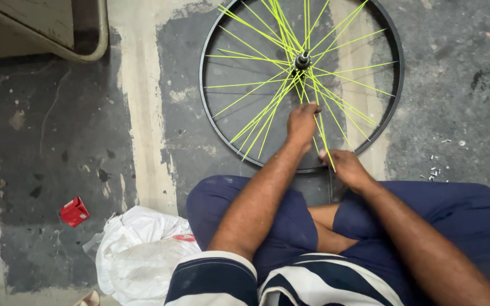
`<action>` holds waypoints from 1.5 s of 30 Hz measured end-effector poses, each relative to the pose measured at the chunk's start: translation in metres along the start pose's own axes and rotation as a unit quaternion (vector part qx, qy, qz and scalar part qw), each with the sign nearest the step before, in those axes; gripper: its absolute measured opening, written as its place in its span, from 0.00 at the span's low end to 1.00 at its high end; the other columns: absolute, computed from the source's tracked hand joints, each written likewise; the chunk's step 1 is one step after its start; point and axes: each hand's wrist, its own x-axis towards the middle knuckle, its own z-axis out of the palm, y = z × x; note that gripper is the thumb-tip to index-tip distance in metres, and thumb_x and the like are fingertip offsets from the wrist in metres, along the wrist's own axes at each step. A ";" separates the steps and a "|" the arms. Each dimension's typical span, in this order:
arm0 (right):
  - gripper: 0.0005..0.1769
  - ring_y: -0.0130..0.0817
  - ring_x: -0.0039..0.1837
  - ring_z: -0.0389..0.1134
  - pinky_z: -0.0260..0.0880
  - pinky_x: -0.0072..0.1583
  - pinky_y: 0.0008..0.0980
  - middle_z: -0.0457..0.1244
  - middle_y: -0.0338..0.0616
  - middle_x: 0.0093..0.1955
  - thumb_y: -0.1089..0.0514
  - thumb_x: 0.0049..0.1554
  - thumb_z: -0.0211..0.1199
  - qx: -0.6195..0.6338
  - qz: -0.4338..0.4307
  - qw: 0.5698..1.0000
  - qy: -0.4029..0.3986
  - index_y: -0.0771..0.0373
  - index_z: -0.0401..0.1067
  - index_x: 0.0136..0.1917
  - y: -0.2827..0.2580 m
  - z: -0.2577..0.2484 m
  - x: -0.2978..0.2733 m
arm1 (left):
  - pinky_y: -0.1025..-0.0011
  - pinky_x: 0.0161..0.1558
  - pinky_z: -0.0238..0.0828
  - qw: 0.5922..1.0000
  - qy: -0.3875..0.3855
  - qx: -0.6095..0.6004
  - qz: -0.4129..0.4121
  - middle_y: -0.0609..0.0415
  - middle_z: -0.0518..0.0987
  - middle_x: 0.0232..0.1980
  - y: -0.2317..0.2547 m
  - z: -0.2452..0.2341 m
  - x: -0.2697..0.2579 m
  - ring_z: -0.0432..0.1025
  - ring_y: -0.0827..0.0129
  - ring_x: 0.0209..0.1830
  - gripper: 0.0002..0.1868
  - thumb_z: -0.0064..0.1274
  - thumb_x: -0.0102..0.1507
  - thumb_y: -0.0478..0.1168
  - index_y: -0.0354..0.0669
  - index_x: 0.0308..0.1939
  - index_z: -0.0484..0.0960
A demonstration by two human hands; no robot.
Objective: The person sits on the floor and laces a bicycle wheel by inserting neon yellow spokes from the hub into the rim. They secure each spoke with a nipple and rotate the wheel to continue the process around the circumference.
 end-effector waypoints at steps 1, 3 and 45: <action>0.21 0.29 0.42 0.64 0.65 0.45 0.33 0.69 0.43 0.40 0.47 0.62 0.61 -0.016 -0.007 1.000 -0.020 0.69 0.78 0.49 -0.002 -0.005 -0.005 | 0.64 0.47 0.73 0.994 -0.054 -0.087 -0.024 0.47 0.85 0.43 -0.006 -0.003 0.007 0.78 0.60 0.44 0.22 0.52 0.66 0.49 0.30 0.47 0.83; 0.20 0.28 0.45 0.67 0.68 0.49 0.32 0.71 0.43 0.41 0.47 0.58 0.64 -0.048 -0.021 0.997 -0.065 0.67 0.79 0.50 -0.006 -0.014 -0.016 | 0.64 0.45 0.71 0.983 -0.110 -0.132 -0.061 0.49 0.82 0.41 -0.015 -0.007 0.015 0.74 0.61 0.42 0.22 0.53 0.68 0.50 0.30 0.48 0.82; 0.06 0.27 0.31 0.63 0.62 0.33 0.28 0.67 0.46 0.35 0.67 0.57 0.69 0.166 0.134 0.962 0.172 0.72 0.75 0.41 0.085 -0.066 0.026 | 0.49 0.49 0.70 0.877 -0.044 0.468 0.100 0.34 0.80 0.48 -0.059 0.016 -0.059 0.75 0.39 0.50 0.20 0.56 0.60 0.46 0.35 0.49 0.74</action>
